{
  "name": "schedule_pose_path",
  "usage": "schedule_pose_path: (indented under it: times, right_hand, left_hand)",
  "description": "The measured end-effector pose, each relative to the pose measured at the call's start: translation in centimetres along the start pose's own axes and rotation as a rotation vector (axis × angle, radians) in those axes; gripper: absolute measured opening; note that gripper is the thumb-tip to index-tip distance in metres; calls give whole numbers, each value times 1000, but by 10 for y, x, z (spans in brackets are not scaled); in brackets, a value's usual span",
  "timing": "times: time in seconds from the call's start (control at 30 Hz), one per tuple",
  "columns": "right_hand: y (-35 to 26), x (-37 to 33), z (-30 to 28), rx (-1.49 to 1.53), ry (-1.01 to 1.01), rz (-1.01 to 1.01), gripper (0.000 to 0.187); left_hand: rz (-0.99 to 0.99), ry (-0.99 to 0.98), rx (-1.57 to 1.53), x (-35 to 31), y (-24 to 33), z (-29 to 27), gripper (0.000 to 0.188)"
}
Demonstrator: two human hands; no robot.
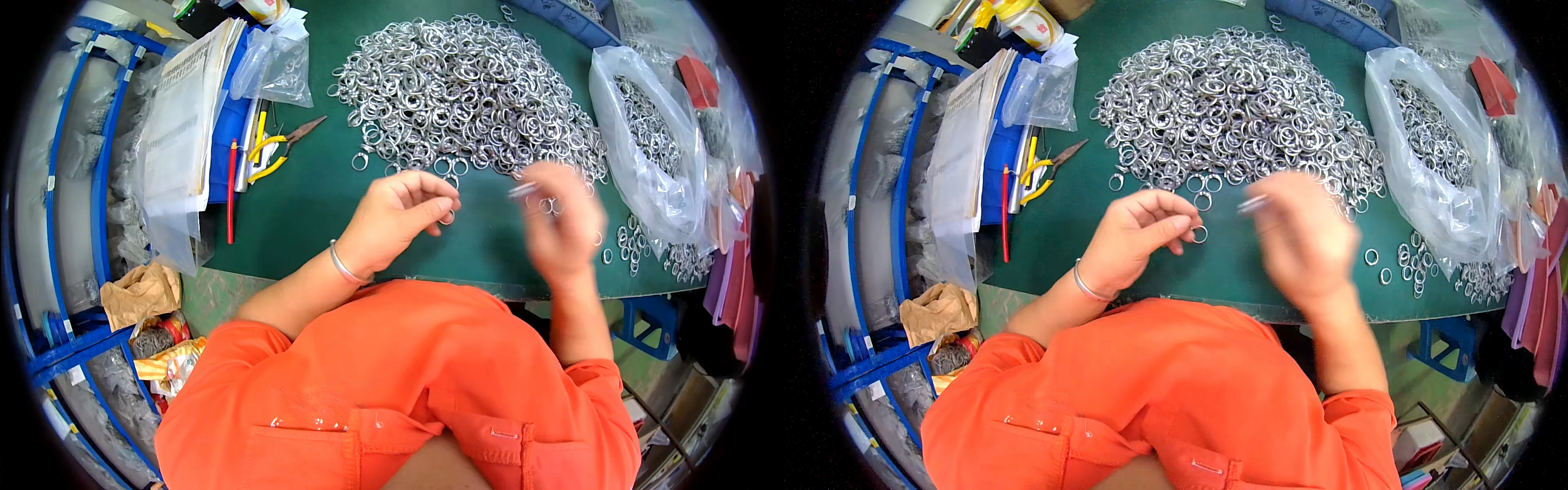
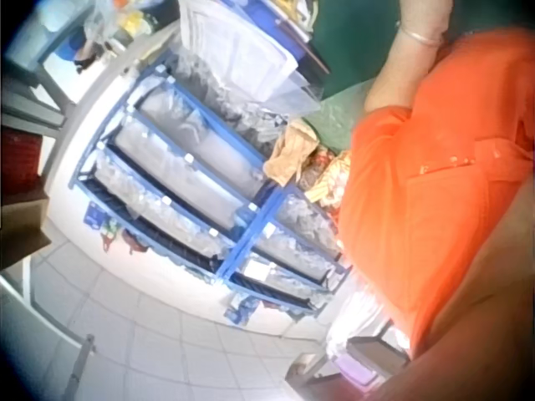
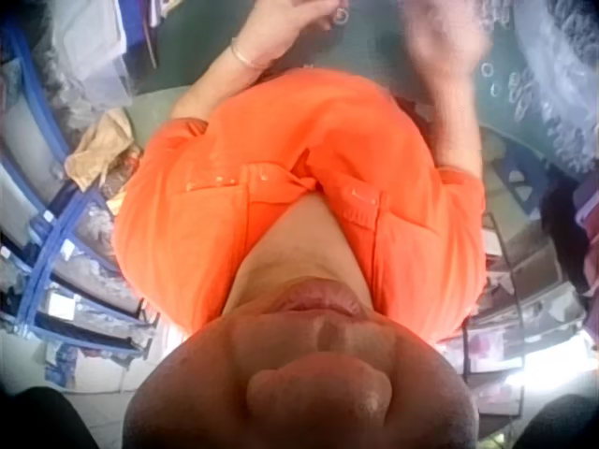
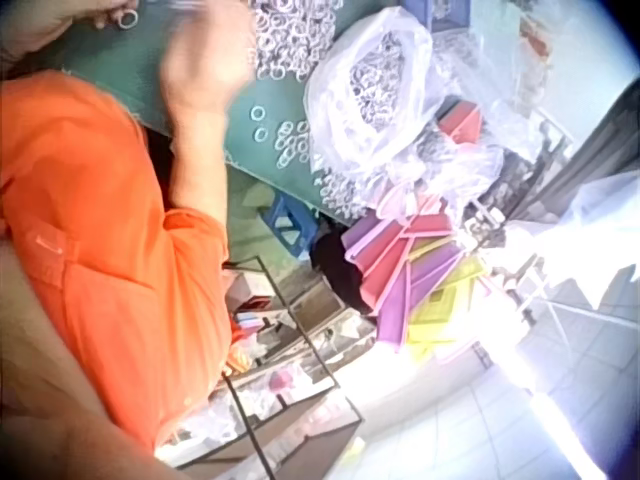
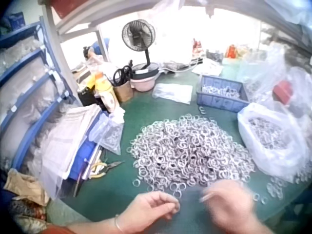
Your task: The person sorts small metal rings by hand, selecting individual rings from a pile and placing them into a plastic container.
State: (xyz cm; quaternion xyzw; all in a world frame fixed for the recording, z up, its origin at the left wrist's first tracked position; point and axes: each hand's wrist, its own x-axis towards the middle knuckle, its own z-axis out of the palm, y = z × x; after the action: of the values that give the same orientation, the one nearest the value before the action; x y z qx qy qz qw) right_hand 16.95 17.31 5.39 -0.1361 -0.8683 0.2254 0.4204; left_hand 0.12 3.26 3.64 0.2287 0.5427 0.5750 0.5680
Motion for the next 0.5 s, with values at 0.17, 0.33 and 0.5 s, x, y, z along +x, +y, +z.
schedule_pose_path:
  times: [0.17,0.33,0.5]
  right_hand:
    - [76,13,-121,-795,369,307,28]
    - [45,12,-46,-416,105,301,29]
    - [11,3,42,-86,-310,151,18]
  left_hand:
    - [399,188,623,16,8,-13,13]
    - [772,183,1276,33,-15,-9,20]
    - [776,195,1331,36,-17,-5,19]
